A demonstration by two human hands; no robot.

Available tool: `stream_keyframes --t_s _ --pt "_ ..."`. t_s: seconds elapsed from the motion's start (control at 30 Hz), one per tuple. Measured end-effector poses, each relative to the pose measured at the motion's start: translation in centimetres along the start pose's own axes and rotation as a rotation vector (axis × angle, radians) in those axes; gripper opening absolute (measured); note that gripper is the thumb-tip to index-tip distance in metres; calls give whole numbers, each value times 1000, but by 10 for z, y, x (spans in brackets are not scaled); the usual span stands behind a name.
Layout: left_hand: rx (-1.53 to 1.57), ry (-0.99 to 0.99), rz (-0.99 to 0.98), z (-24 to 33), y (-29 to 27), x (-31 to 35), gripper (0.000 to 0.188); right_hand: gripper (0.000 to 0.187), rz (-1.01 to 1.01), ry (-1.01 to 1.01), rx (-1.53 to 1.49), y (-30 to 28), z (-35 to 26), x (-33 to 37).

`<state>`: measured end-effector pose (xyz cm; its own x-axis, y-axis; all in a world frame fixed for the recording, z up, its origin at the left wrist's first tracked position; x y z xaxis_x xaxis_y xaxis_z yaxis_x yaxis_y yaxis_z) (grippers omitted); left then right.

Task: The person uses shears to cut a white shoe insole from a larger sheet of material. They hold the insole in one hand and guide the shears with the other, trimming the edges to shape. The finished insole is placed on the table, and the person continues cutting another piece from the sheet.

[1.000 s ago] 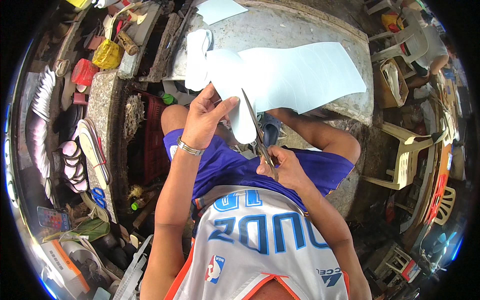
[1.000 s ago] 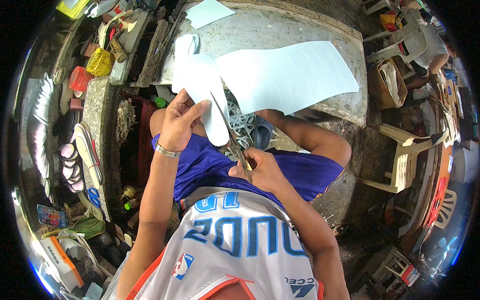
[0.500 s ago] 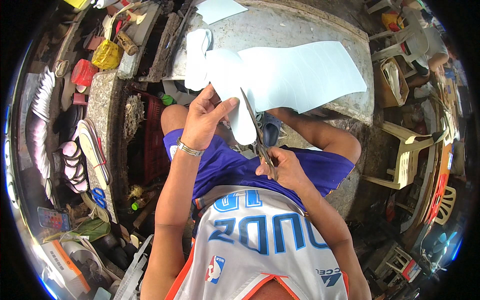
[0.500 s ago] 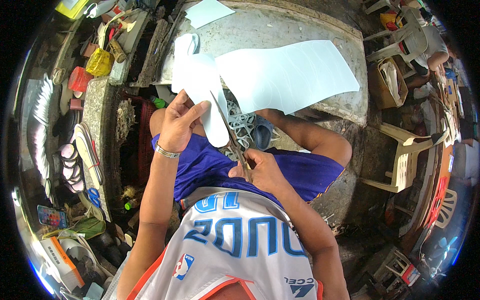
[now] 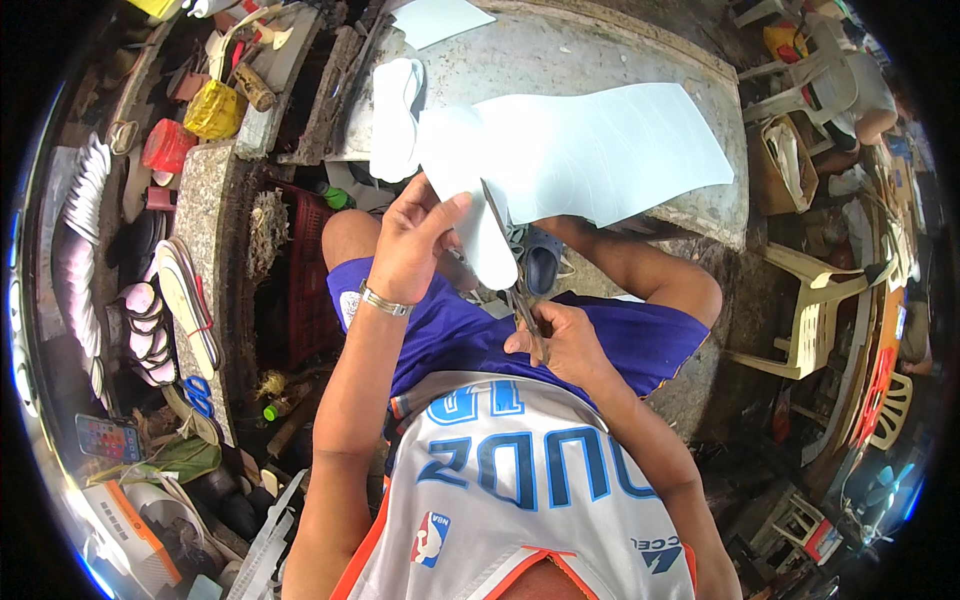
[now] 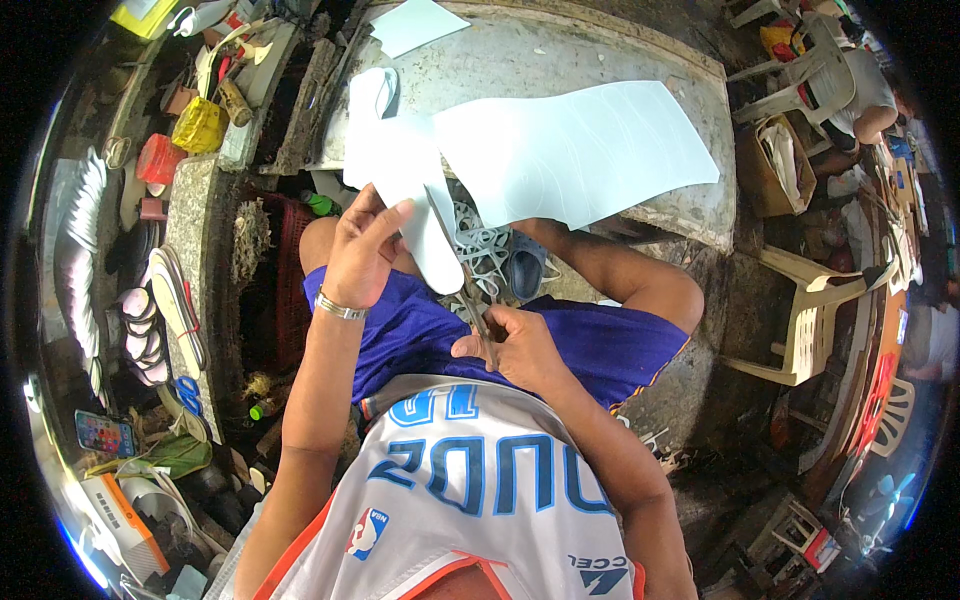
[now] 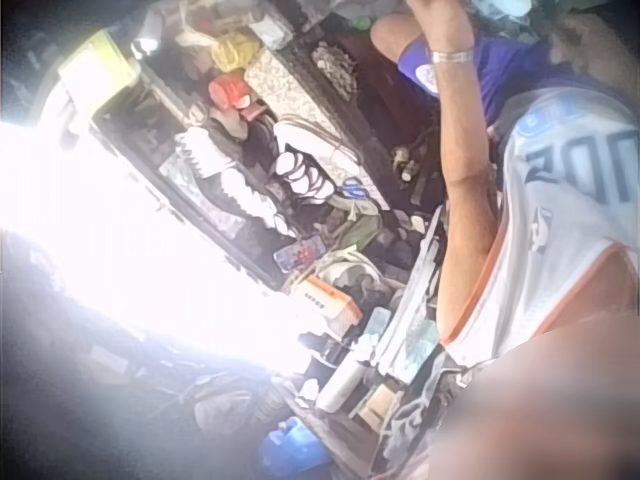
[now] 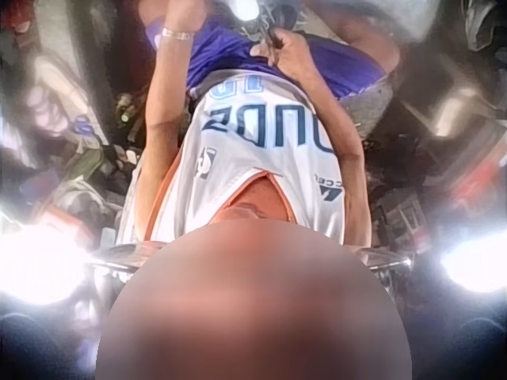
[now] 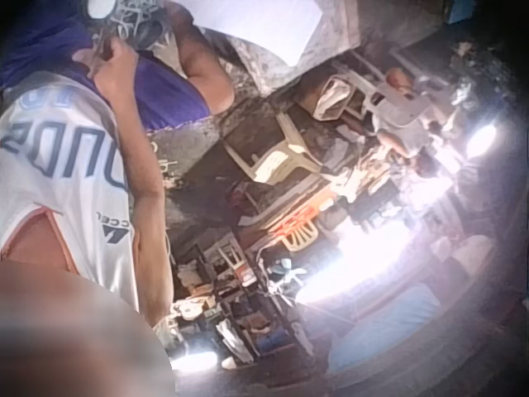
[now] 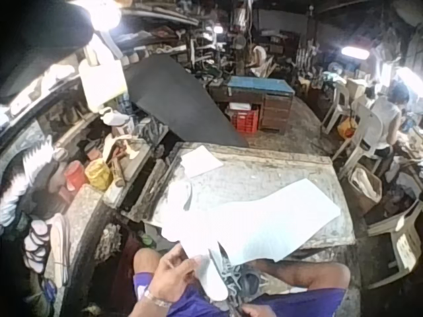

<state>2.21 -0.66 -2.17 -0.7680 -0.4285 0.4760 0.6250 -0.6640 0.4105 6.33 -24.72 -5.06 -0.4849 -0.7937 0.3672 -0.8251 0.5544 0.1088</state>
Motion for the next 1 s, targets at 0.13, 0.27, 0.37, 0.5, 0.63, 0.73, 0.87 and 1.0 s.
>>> stream_keyframes --t_s 0.13,0.27,0.37,0.5,0.63,0.73,0.87,1.0 --pt "60 -42 44 4 -9 -10 30 48 -51 -7 58 -4 2 2" --pt "7 13 73 2 -6 -5 29 54 -86 -20 -94 0 10 2" --pt "47 24 112 -3 2 1 27 57 -106 -61 -140 2 13 -3" --pt "42 27 78 -4 8 10 28 57 -91 -105 -120 2 10 -8" --pt "25 13 61 -8 13 15 28 50 -58 -88 -170 3 7 -8" --pt "34 49 53 -12 15 14 25 44 -38 -83 -188 3 7 -8" --pt "51 45 35 -15 12 13 25 43 -28 -95 -239 4 8 -7" --pt "47 28 30 -17 10 13 26 42 -29 -88 -227 3 8 -6"
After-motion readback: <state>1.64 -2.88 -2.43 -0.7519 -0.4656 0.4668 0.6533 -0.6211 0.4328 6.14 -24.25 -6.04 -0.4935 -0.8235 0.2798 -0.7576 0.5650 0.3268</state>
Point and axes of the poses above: each hand's wrist, its own x-axis away from the middle knuckle, its own y-axis out of the palm, z = x × y, the point moved 3 cm from there along -x, towards the middle knuckle, and after that the axes turned 10 degrees about -y, right-handed, at the moved point
